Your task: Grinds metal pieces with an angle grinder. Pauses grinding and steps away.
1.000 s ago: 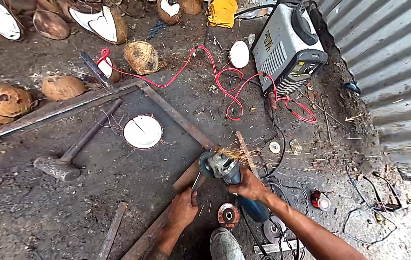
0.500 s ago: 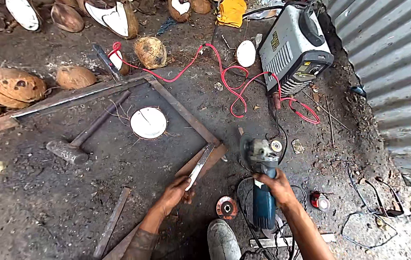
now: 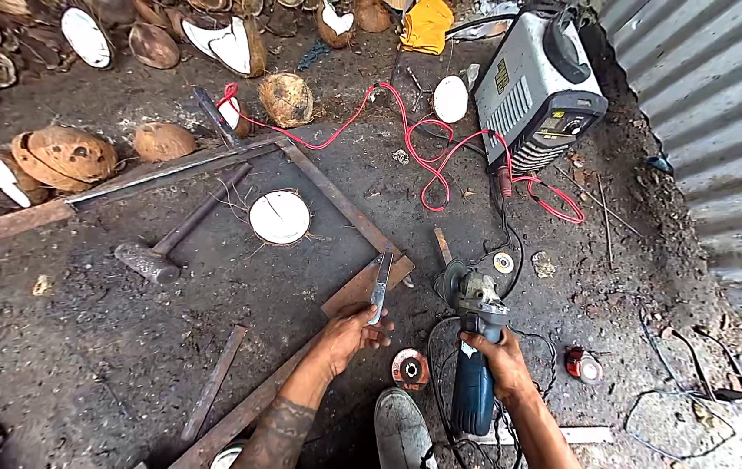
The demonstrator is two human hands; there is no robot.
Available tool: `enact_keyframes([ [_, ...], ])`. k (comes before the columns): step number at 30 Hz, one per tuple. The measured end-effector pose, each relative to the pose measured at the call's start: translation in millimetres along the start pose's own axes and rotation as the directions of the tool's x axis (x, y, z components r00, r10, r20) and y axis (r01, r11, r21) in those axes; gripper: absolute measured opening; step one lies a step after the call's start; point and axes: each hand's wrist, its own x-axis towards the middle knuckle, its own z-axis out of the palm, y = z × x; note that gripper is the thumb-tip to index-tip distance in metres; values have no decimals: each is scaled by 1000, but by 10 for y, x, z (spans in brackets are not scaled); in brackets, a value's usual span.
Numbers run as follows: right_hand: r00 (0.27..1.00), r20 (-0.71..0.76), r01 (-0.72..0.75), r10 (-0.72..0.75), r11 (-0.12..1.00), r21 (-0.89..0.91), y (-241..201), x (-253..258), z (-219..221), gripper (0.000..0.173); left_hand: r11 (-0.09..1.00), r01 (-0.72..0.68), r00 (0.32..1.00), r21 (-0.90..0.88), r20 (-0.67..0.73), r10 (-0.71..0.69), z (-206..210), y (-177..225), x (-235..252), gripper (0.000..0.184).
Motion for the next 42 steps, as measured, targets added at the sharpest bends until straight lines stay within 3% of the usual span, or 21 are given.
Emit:
enact_keyframes([
  [8, 1000, 30, 11, -10, 1000, -16, 22, 1, -2, 58, 995, 82, 993, 59, -93, -77, -209, -247, 100, 22],
  [11, 998, 58, 21, -17, 997, -70, 21, 5, 4, 67, 991, 53, 991, 120, -128, -38, -371, -405, 145, 25],
  [15, 982, 152, 142, -112, 969, -200, -43, 87, 82, 60, 949, 2, 990, 314, -138, 44, -505, -459, 180, 22],
  [20, 942, 288, 310, -172, 775, -551, -241, 398, 313, 62, 744, -18, 975, 668, -154, 162, -627, -432, 231, 33],
  [26, 943, 326, 316, -73, 508, -801, -515, 713, 728, 73, 592, 1, 958, 806, -171, 231, -635, -370, 268, 36],
  [31, 948, 318, 297, 16, 316, -901, -671, 771, 991, 79, 505, -24, 935, 863, -159, 316, -617, -369, 283, 34],
  [38, 939, 338, 320, 64, 199, -926, -784, 687, 1155, 79, 473, -23, 936, 880, -147, 320, -583, -361, 278, 34],
  [42, 950, 303, 286, 68, 193, -939, -784, 731, 1172, 79, 464, -23, 946, 886, -131, 296, -598, -358, 286, 34],
])
